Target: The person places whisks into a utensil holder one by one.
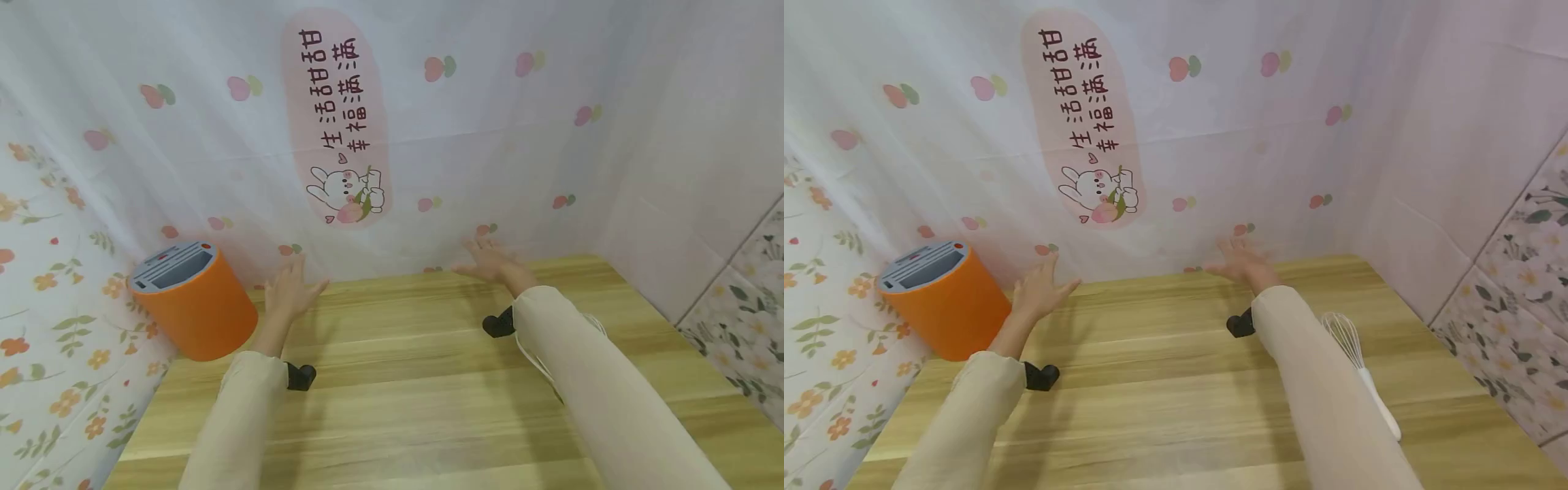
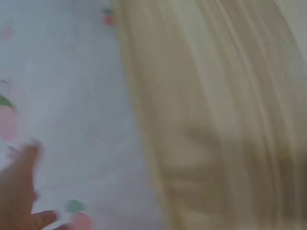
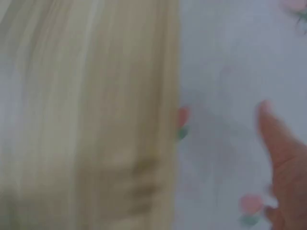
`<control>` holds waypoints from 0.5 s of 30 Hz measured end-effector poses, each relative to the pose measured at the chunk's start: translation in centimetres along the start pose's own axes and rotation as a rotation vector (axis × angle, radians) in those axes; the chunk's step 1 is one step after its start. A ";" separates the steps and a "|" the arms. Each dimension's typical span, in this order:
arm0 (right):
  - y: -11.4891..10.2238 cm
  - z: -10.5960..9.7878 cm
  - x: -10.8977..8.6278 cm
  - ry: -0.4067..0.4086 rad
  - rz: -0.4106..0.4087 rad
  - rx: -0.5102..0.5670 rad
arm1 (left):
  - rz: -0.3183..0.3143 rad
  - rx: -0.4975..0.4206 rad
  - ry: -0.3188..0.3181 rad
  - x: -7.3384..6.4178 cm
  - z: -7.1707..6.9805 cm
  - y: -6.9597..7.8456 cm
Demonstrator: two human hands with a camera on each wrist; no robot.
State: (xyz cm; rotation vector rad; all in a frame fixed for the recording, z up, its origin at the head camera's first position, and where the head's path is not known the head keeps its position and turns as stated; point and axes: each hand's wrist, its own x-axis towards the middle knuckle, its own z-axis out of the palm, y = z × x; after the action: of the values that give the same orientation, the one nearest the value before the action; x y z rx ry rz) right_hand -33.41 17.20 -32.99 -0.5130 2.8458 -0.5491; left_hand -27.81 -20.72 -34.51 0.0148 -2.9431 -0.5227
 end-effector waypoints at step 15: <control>-12.2 -1.8 3.9 -0.201 -0.344 0.119 | 0.097 -0.334 0.119 -6.3 -9.7 -3.6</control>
State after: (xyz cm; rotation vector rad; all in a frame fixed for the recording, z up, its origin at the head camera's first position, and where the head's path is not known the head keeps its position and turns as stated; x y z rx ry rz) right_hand -33.87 5.76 -27.04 -0.9839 2.5296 -0.6761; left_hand -20.23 -27.16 -27.69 -0.1290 -2.6892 -0.9543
